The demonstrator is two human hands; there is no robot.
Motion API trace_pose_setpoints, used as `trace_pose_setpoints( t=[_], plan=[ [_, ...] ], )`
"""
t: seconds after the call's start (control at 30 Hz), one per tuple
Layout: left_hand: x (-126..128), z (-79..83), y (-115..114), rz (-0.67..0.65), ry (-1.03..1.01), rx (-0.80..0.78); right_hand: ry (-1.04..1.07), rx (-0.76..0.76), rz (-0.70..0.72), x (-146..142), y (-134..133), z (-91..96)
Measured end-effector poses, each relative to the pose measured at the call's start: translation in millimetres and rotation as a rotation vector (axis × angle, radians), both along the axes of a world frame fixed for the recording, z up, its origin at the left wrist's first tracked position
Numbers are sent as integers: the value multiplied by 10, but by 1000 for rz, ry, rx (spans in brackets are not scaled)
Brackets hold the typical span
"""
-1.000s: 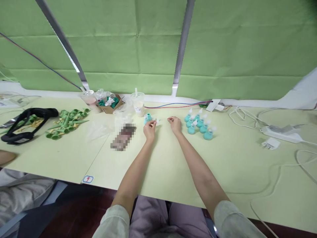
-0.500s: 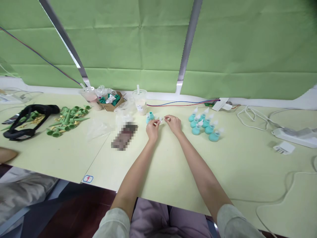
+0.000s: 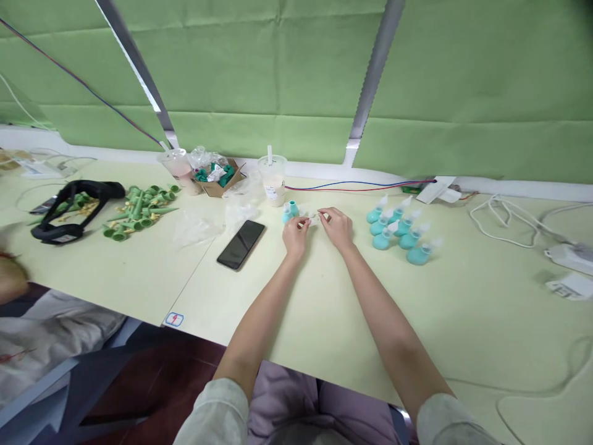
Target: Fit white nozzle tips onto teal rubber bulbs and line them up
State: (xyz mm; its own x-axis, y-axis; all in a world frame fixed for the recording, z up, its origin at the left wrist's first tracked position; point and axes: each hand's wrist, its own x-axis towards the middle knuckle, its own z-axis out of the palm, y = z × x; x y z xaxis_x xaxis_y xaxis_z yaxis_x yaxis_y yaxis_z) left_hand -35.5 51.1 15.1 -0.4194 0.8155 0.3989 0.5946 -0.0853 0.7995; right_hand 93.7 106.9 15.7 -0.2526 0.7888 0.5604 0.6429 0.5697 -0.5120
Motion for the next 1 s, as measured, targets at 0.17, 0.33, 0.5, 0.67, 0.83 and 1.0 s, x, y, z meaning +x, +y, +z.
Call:
trace_pose_setpoints(
  t=[0.17, 0.33, 0.5, 0.67, 0.83, 1.0],
  plan=[
    [-15, 10, -14, 36, 42, 44, -41, 0, 210, -41, -218, 21],
    [-4, 29, -30, -56, 86, 65, 60, -76, 174, -55, -233, -8],
    [32, 63, -74, -78, 80, 148, 228, -203, -19, -18, -95, -26],
    [28, 156, -136, 224, 24, 249, 320, -130, -247, 38, -30, -37],
    [-13, 201, -133, 472, 1, 235, 124, -75, -213, -125, -73, -51],
    [-42, 203, -113, 555, -19, 132, -9, -69, -199, -311, -108, -60]
  ],
)
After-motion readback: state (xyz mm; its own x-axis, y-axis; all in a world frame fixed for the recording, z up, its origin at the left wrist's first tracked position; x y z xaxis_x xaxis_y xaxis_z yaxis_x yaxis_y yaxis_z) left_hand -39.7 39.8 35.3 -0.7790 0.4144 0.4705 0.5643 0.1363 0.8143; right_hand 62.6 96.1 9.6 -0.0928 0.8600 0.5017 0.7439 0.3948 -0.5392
